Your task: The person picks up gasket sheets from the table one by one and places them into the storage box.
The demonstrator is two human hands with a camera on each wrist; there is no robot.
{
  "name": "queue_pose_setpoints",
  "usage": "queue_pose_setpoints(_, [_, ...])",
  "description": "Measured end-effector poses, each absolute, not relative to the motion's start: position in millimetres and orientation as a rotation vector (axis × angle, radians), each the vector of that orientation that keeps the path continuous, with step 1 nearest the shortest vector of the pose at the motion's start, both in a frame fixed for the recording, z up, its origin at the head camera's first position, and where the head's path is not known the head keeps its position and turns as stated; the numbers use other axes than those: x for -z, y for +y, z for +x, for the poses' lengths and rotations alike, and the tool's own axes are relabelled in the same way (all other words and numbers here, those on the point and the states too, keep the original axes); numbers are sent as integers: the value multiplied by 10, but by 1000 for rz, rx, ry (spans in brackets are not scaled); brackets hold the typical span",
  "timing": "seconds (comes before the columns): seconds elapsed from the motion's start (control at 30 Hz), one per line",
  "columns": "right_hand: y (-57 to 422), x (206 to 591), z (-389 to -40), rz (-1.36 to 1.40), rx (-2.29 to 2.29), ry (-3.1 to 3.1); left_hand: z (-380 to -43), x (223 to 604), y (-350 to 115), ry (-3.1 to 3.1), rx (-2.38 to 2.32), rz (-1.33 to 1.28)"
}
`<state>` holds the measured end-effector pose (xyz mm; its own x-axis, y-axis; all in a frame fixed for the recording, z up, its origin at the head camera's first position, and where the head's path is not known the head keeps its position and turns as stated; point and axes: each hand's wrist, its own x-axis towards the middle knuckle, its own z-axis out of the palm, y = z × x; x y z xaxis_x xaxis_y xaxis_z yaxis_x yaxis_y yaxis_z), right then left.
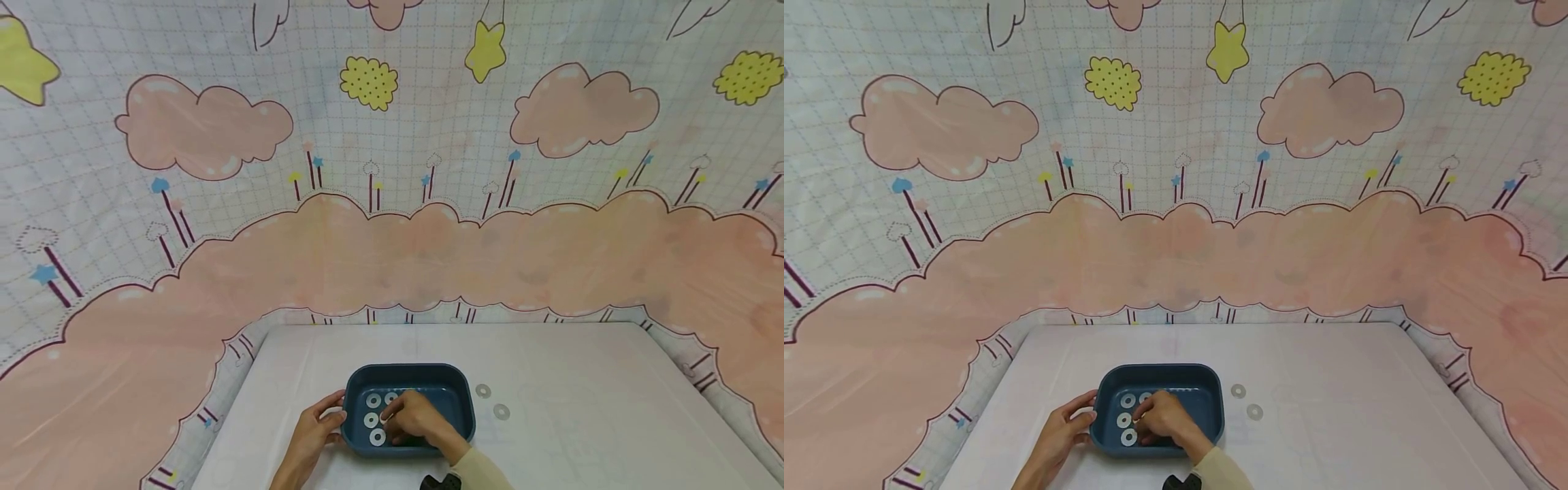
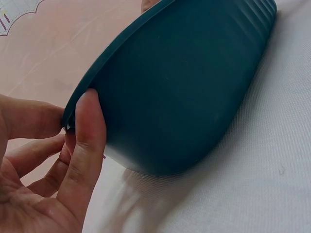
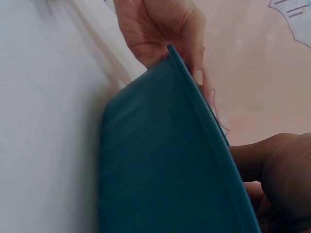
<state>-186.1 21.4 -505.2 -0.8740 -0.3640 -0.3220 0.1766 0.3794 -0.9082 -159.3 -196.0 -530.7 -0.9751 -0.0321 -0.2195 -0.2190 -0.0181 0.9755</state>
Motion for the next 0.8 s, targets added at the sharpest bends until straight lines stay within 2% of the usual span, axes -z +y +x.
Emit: queue_pose_setpoints(0.8, [687,4913,-1915,-234,1813,2123,-1594,5338,-1957,2115,-2123,-315])
